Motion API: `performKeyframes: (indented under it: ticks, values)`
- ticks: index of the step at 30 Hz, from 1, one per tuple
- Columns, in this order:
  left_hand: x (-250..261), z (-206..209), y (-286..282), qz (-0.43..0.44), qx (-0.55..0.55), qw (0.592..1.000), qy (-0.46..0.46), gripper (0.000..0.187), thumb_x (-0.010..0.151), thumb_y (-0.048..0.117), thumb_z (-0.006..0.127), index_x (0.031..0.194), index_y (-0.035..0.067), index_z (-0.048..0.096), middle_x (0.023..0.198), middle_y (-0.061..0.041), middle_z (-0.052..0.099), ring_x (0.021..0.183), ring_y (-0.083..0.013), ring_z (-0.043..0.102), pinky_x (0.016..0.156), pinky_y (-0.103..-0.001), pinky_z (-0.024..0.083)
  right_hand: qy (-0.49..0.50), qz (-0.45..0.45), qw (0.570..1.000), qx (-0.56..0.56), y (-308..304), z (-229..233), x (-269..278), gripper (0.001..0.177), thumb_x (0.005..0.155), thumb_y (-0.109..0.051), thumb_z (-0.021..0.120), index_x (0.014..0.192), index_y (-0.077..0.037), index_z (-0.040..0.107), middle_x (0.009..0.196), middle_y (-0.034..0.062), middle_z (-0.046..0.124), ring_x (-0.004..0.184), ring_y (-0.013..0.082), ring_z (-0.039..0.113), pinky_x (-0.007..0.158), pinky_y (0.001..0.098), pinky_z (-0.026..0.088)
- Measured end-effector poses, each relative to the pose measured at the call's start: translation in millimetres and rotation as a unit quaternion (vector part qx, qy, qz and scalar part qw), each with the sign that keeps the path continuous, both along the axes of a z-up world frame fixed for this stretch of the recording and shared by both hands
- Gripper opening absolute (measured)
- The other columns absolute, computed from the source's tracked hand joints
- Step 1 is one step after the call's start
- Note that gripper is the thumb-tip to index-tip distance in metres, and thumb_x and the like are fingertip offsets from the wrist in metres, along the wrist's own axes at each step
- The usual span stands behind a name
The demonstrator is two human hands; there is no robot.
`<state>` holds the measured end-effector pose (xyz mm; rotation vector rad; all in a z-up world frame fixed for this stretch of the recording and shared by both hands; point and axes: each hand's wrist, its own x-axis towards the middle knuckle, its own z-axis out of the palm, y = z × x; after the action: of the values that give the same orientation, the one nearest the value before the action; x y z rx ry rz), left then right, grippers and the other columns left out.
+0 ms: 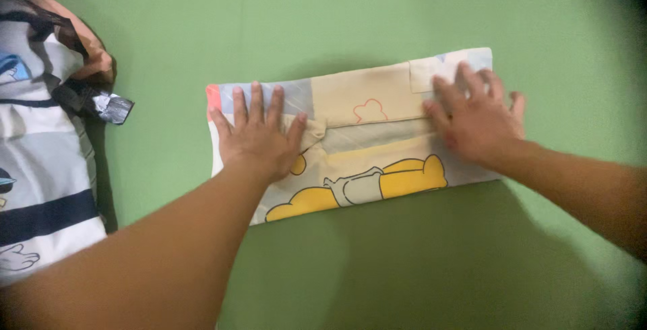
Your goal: The person folds several pieces of children's clothing on a green table. They fold a Winnie the Pooh shirt, a dinosaur-patterned pair of pants, a blue unicorn jersey, and light blue shorts, placing each folded item into a neat stack.
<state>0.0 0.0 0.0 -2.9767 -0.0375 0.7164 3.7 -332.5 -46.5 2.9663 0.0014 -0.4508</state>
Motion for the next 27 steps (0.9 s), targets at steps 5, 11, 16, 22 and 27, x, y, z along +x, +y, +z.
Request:
performKeyframes:
  ticks: [5, 11, 16, 22, 27]
  values:
    - [20.2, 1.9, 9.4, -0.009, 0.053, 0.998, 0.042, 0.074, 0.098, 0.062, 0.011, 0.163, 0.028, -0.004, 0.171, 0.002, -0.009, 0.157, -0.0258, -0.008, 0.120, -0.064, -0.003, 0.020, -0.275, 0.953, 0.125, 0.4, 40.6, 16.2, 0.109, 0.088, -0.065, 0.070, 0.165, -0.020, 0.007, 0.161, 0.0234, 0.020, 0.146, 0.0464, 0.025, 0.114, 0.0655, 0.031]
    - [29.1, 2.5, 11.8, 0.030, 0.041, 0.996, 0.074, 0.074, 0.100, 0.059, 0.017, 0.164, 0.027, -0.001, 0.172, 0.002, -0.009, 0.158, -0.0250, -0.005, 0.121, -0.068, -0.001, 0.076, -0.452, 0.825, 0.330, -4.9, 50.7, 17.1, 0.066, 0.088, -0.036, 0.077, 0.135, 0.007, 0.058, 0.137, 0.0255, 0.061, 0.108, 0.0363, 0.069, 0.094, 0.0425, 0.059]
    - [40.8, 17.3, 22.6, 0.090, -0.067, 0.993, 0.034, 0.059, 0.102, 0.047, 0.037, 0.157, 0.025, 0.033, 0.170, -0.005, 0.017, 0.157, -0.0298, 0.010, 0.121, -0.065, 0.013, 0.033, -0.383, 0.825, 0.415, 10.1, 69.4, 26.5, 0.037, 0.093, -0.018, 0.067, 0.123, 0.002, 0.062, 0.113, 0.0228, 0.072, 0.097, 0.0350, 0.074, 0.085, 0.0476, 0.060]
    - [52.3, 54.1, 34.1, 0.318, -0.454, 0.815, 0.170, 0.071, 0.093, 0.059, 0.041, 0.146, 0.014, 0.056, 0.150, -0.011, 0.063, 0.131, -0.0323, 0.066, 0.107, -0.047, 0.054, -0.004, -0.128, 0.954, 0.271, 106.9, 115.1, 41.7, 0.034, 0.092, -0.022, 0.067, 0.120, -0.002, 0.063, 0.105, 0.0230, 0.073, 0.091, 0.0360, 0.074, 0.080, 0.0477, 0.059]
    - [22.9, 79.1, 45.5, 0.405, -0.605, 0.607, 0.319, 0.107, 0.073, 0.086, 0.040, 0.158, 0.021, 0.033, 0.157, -0.012, 0.043, 0.134, -0.0413, 0.054, 0.106, -0.060, 0.047, 0.036, -0.125, 0.926, 0.353, 194.5, 137.1, 20.0, 0.040, 0.086, -0.022, 0.071, 0.121, -0.005, 0.062, 0.103, 0.0203, 0.072, 0.091, 0.0337, 0.074, 0.078, 0.0451, 0.060]
